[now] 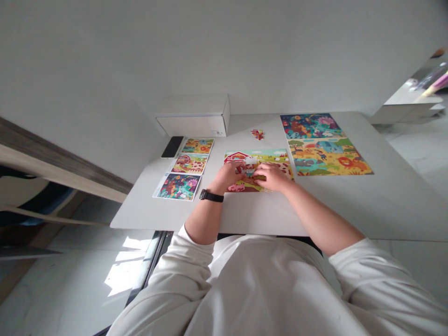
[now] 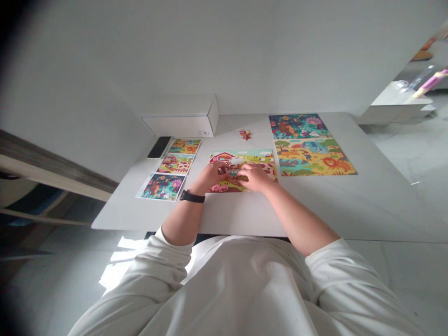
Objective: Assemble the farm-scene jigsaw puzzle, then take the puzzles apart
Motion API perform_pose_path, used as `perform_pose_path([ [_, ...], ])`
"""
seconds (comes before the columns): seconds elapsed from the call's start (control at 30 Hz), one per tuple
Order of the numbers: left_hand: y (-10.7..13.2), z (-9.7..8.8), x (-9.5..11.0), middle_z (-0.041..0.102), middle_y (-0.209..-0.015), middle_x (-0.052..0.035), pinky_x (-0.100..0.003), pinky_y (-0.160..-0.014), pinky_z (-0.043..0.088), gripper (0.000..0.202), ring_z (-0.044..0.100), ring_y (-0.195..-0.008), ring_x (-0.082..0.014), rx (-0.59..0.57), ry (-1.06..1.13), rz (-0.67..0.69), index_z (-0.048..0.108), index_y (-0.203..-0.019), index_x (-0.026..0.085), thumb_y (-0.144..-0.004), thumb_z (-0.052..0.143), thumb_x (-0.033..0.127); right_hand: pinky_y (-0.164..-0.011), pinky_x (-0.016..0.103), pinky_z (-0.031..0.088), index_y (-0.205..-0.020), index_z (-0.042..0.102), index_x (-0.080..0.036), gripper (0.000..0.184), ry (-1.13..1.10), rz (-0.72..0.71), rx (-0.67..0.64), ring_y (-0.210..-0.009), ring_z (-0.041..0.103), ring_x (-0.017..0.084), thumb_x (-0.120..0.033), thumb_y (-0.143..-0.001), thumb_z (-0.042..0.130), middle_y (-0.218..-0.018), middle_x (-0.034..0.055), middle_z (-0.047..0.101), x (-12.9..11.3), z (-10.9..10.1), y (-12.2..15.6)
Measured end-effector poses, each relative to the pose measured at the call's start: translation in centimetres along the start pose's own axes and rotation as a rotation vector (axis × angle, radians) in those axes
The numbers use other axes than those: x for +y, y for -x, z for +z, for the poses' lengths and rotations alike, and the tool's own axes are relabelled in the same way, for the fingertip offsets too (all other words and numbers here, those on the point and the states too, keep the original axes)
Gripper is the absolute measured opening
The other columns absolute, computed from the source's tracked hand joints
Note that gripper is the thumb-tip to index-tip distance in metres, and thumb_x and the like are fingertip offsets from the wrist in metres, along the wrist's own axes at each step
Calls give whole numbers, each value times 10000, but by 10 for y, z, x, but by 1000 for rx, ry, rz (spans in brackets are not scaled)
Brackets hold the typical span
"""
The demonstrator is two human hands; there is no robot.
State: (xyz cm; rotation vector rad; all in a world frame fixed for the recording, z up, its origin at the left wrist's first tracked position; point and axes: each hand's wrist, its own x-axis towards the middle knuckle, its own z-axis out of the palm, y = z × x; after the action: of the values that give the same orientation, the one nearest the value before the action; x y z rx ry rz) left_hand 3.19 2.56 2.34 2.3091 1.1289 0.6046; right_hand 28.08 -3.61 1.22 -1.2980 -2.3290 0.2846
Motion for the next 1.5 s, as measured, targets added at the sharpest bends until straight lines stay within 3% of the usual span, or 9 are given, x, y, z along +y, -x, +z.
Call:
perform_pose_path([
  [0.53,-3,2,1,810,-1078,-70,-334,-871,572,354,720,-933,-230,-2,-16,-39,813,-1129,192,-776,788,177,-1004,416,507,-1081,848,-261,188,-27,11,19,-1067,684,263,-226,-911,775,-1121,73,750,6,0,2],
  [0.83,-1,-1,3,805,-1077,-79,-341,-853,583,351,705,-872,-223,-21,-38,-37,807,-1152,187,-806,750,202,-993,412,495,-1055,868,-253,158,20,33,-20,-1057,687,260,-230,-929,776,-1101,74,760,2,-1,-2],
  [1.03,-2,0,2,798,-1191,-110,-396,-1010,579,400,729,-1069,-278,-23,-92,-45,802,-1214,190,-816,759,205,-970,403,479,-1050,879,-268,175,64,39,-41,-1030,679,256,-211,-947,749,-1037,62,770,-3,-4,-3],
  [1.17,-3,1,-1,782,-1236,-120,-408,-1038,576,408,721,-1125,-297,-34,-100,-24,802,-1226,198,-821,770,231,-981,403,469,-1070,876,-264,168,83,39,-52,-1037,672,255,-229,-949,765,-1038,60,768,-5,-5,-2],
  [1.27,-8,1,-4,785,-1196,-116,-383,-1004,576,366,722,-1104,-290,-82,-109,11,800,-1178,192,-815,761,223,-988,406,470,-1090,872,-252,166,91,43,-73,-1066,678,263,-242,-950,784,-1053,70,769,-7,-6,-2],
  [1.37,-16,-3,-6,797,-1066,-82,-347,-902,579,314,733,-965,-258,-155,-123,52,794,-1126,212,-815,748,220,-990,408,479,-1074,868,-247,142,74,51,-66,-1080,692,267,-241,-954,792,-1046,75,780,-9,-7,-2],
  [1.5,-28,-12,-5,797,-980,-63,-325,-823,556,189,732,-882,-244,-157,-193,94,816,-1040,253,-868,740,267,-1011,407,499,-1083,853,-264,157,22,68,32,-1066,712,251,-210,-981,746,-1070,67,801,-5,-10,-1],
])
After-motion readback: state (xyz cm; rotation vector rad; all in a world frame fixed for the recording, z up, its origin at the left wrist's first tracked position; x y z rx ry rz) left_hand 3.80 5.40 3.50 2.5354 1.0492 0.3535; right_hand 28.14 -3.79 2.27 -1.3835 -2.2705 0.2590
